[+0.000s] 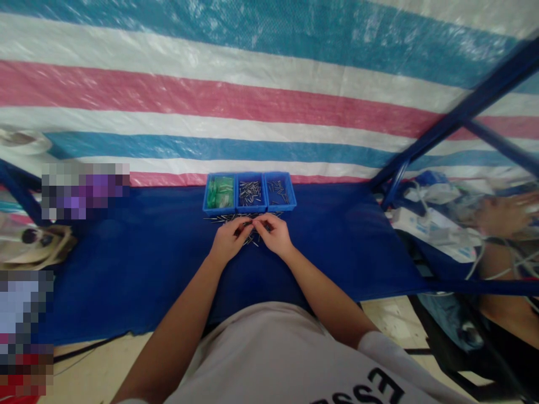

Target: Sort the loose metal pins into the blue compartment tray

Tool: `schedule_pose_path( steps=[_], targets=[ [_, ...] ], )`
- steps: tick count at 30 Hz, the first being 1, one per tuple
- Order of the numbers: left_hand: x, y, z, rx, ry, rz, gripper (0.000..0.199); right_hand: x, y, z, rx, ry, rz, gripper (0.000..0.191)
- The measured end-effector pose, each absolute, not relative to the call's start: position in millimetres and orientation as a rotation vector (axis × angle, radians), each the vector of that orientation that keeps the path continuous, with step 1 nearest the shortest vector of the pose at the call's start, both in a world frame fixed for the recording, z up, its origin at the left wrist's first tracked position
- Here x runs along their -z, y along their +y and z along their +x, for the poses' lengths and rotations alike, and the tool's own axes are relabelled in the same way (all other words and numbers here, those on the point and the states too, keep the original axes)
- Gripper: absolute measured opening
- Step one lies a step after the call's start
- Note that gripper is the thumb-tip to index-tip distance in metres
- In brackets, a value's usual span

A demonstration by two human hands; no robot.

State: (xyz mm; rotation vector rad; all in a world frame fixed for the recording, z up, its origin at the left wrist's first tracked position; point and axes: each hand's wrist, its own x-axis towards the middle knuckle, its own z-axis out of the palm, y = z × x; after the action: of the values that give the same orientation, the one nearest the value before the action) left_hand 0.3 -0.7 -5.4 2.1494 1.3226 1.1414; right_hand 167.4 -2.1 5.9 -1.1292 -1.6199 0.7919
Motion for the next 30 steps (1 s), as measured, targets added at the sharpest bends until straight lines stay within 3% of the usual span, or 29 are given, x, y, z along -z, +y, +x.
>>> schedule_pose_path(
  steps=[30],
  targets=[
    [3.8,-2.2,-0.8,-1.134,1.301,2.115,0.022,-4.6,-3.0,168.5,-0.667,-1.788,-1.133,0.028]
  ],
)
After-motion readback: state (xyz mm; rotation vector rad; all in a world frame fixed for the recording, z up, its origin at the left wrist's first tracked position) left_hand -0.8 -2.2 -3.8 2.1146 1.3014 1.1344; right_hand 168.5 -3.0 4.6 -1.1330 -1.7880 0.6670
